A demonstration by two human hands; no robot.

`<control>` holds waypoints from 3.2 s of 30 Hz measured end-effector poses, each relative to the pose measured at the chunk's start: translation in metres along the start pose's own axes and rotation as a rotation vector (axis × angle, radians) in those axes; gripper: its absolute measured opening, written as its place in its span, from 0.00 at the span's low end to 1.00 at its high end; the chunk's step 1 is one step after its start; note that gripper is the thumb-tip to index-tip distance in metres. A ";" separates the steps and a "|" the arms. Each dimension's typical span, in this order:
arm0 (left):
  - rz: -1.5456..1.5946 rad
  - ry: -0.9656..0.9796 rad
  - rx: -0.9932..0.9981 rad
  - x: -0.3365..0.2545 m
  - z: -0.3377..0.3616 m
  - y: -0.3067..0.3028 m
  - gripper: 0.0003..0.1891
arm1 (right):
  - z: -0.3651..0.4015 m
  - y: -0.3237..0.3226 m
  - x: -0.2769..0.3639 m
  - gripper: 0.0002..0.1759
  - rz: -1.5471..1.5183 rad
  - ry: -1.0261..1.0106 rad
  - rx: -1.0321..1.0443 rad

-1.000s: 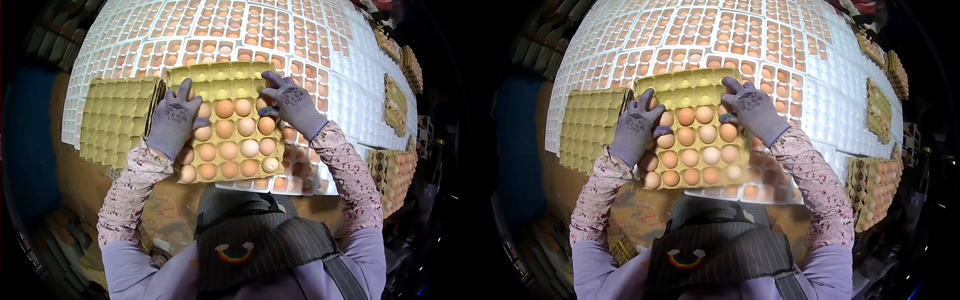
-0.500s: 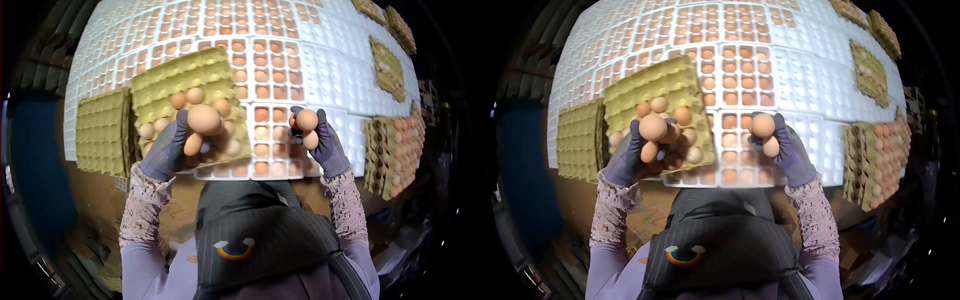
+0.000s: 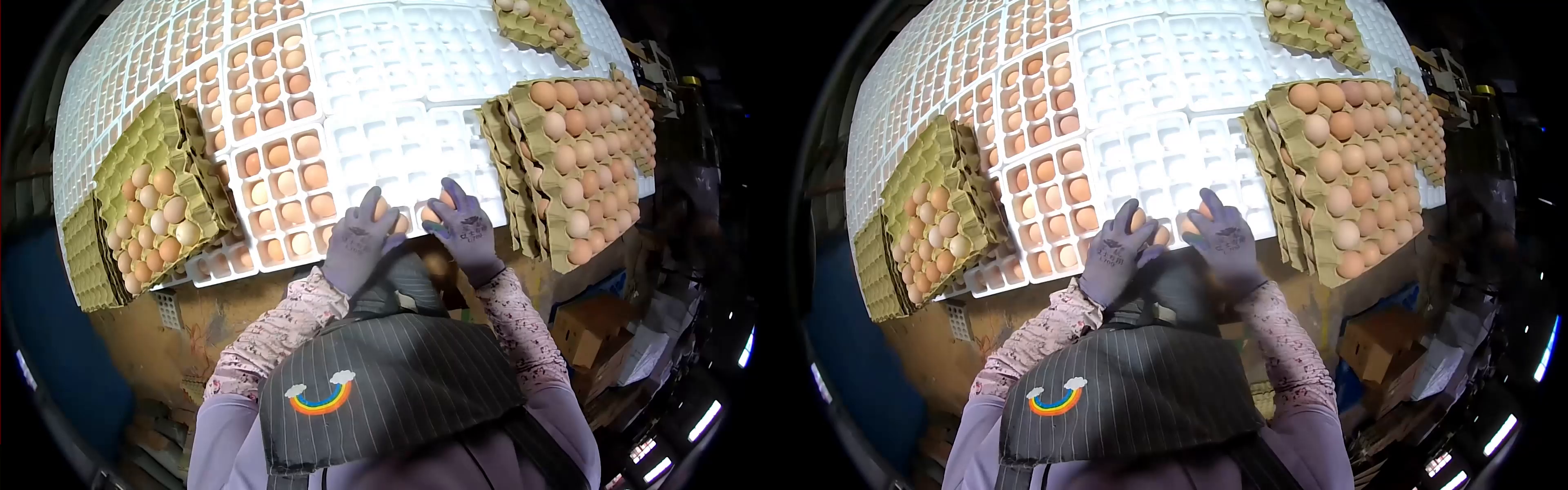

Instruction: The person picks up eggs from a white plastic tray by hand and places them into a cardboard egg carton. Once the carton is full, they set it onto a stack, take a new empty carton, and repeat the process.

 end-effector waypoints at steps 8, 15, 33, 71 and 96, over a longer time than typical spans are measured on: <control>-0.079 -0.175 -0.109 0.043 -0.030 -0.020 0.22 | -0.052 0.024 -0.002 0.21 -0.176 -0.042 0.145; 0.054 0.058 -0.529 0.070 -0.079 -0.022 0.27 | -0.069 0.040 0.042 0.21 -0.279 -0.162 -0.312; -0.131 -0.398 -0.570 0.271 0.197 -0.360 0.19 | -0.248 0.024 0.354 0.23 -0.136 -0.773 -0.095; 1.684 -0.510 0.100 0.190 0.104 -0.296 0.36 | -0.163 0.006 0.256 0.30 -1.336 0.257 0.411; -0.026 -0.151 -0.180 0.042 -0.103 -0.041 0.23 | -0.139 0.010 -0.034 0.26 -0.139 0.175 -0.013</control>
Point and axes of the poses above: each hand's wrist, its own z-axis away from the middle knuckle, its own y-axis out of the palm, x = y × z, the point moved 8 cm from there along -z, towards the middle knuckle, and after that the axes turned 8 degrees about z, right-handed, at the moved point
